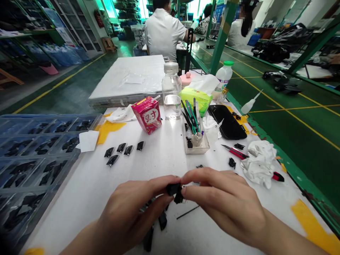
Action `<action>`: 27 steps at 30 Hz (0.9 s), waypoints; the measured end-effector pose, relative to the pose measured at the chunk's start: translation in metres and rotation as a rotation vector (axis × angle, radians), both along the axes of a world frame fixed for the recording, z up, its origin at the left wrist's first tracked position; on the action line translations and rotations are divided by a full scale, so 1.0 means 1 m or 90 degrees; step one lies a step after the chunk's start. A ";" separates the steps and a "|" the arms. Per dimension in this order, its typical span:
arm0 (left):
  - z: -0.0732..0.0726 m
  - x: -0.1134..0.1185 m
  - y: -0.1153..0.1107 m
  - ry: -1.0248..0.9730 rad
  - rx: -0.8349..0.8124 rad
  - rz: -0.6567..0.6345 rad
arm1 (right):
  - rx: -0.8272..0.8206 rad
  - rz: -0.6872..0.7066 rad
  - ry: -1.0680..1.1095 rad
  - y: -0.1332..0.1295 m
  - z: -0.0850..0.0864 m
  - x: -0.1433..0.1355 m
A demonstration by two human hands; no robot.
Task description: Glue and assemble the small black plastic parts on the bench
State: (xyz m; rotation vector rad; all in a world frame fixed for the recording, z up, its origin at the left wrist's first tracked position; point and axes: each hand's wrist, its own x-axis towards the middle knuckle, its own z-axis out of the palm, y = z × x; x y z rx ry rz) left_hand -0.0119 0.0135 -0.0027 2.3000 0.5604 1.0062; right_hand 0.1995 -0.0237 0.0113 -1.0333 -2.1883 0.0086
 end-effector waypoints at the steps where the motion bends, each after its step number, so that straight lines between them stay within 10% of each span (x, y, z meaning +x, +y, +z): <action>1: 0.000 0.000 0.000 0.002 -0.001 -0.003 | -0.003 -0.002 0.001 0.000 -0.001 0.001; 27: 0.004 0.002 -0.002 -0.094 -0.089 -0.007 | -0.064 -0.021 -0.033 -0.011 -0.013 0.011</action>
